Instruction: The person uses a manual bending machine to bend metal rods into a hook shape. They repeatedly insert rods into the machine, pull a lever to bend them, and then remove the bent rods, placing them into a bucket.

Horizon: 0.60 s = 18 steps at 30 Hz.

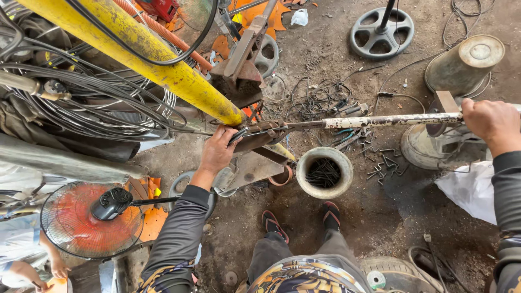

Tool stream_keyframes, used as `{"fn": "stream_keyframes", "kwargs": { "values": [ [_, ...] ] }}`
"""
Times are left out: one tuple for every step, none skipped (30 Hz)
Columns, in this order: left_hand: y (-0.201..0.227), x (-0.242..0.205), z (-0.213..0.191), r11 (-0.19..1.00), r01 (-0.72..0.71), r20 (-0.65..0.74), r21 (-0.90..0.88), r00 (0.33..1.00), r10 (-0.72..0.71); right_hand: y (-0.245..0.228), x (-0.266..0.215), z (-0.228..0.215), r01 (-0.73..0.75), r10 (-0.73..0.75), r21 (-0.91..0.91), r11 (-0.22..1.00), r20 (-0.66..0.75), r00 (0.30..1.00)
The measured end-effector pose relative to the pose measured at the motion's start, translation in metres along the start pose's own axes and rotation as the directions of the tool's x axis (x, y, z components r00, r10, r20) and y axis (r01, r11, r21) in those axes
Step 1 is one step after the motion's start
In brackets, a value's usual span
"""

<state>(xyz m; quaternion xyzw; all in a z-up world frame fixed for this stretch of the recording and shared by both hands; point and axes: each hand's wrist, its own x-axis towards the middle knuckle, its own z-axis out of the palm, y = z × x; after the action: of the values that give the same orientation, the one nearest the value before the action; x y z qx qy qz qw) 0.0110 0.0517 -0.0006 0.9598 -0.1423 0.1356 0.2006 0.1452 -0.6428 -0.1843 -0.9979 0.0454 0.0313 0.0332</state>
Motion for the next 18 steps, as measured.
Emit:
{"fn": "stream_keyframes", "kwargs": {
  "values": [
    [0.000,0.001,-0.001,1.000,-0.003,-0.004,-0.011,1.000,0.003,-0.001,-0.002,-0.001,0.005,-0.005,-0.011,1.000,-0.005,1.000],
    [0.001,0.003,-0.001,1.000,-0.006,-0.009,-0.026,1.000,0.006,-0.002,-0.006,-0.001,0.026,-0.027,-0.027,0.999,-0.031,0.999],
    [0.001,0.005,-0.001,0.999,-0.009,-0.014,-0.041,1.000,0.008,-0.002,-0.010,-0.002,0.047,-0.050,-0.043,0.998,-0.058,0.997],
    [0.002,0.003,0.000,0.998,-0.009,-0.015,-0.059,1.000,0.008,-0.002,-0.016,-0.002,0.067,-0.072,-0.062,0.996,-0.078,0.994],
    [0.003,0.002,0.000,0.998,0.005,-0.011,-0.061,1.000,-0.006,-0.002,-0.021,-0.001,0.070,-0.077,-0.070,0.995,-0.103,0.992],
    [0.003,0.001,0.000,0.998,0.020,-0.009,-0.061,1.000,-0.021,-0.002,-0.025,-0.001,0.074,-0.084,-0.078,0.994,-0.128,0.988],
    [0.002,0.000,0.001,0.997,0.035,-0.008,-0.062,0.999,-0.035,-0.001,-0.028,0.000,0.078,-0.091,-0.085,0.993,-0.154,0.984],
    [0.001,0.000,0.001,0.998,0.026,-0.011,-0.058,1.000,-0.027,-0.001,-0.031,0.002,0.140,-0.170,-0.154,0.978,-0.207,0.963],
    [0.000,-0.001,0.000,0.998,0.018,-0.014,-0.053,1.000,-0.019,-0.001,-0.033,0.004,0.195,-0.251,-0.226,0.954,-0.254,0.934],
    [0.000,0.000,0.001,0.999,0.006,-0.022,-0.050,1.000,-0.007,0.001,-0.034,0.006,0.221,-0.297,-0.263,0.939,-0.298,0.907],
    [-0.002,0.001,0.001,0.999,-0.008,-0.029,-0.048,1.000,0.007,0.002,-0.035,0.008,0.242,-0.341,-0.302,0.922,-0.340,0.876],
    [-0.003,0.000,0.002,0.999,-0.020,-0.034,-0.047,0.999,0.019,0.004,-0.038,0.011,0.244,-0.352,-0.304,0.921,-0.379,0.856],
    [-0.004,-0.002,0.002,0.998,-0.033,-0.038,-0.047,0.999,0.031,0.005,-0.046,0.015,0.239,-0.352,-0.306,0.922,-0.401,0.846],
    [-0.005,-0.003,0.002,0.998,-0.018,-0.027,-0.054,1.000,0.017,0.006,-0.051,0.016,0.232,-0.353,-0.310,0.922,-0.426,0.833],
    [-0.006,-0.003,0.002,0.998,-0.004,-0.015,-0.062,1.000,0.003,0.005,-0.061,0.016,0.218,-0.344,-0.314,0.924,-0.436,0.832],
    [-0.007,-0.003,0.002,0.997,0.008,-0.005,-0.071,1.000,-0.008,0.010,-0.074,0.014,0.189,-0.327,-0.328,0.926,-0.440,0.836],
    [-0.009,-0.001,0.001,0.998,-0.037,-0.039,-0.051,0.999,0.035,0.004,-0.086,0.017,0.172,-0.313,-0.329,0.928,-0.444,0.840],
    [-0.010,-0.002,0.002,0.996,-0.075,-0.067,-0.040,0.995,0.072,0.008,-0.111,0.019,0.146,-0.295,-0.346,0.927,-0.430,0.853]
  ]
}}
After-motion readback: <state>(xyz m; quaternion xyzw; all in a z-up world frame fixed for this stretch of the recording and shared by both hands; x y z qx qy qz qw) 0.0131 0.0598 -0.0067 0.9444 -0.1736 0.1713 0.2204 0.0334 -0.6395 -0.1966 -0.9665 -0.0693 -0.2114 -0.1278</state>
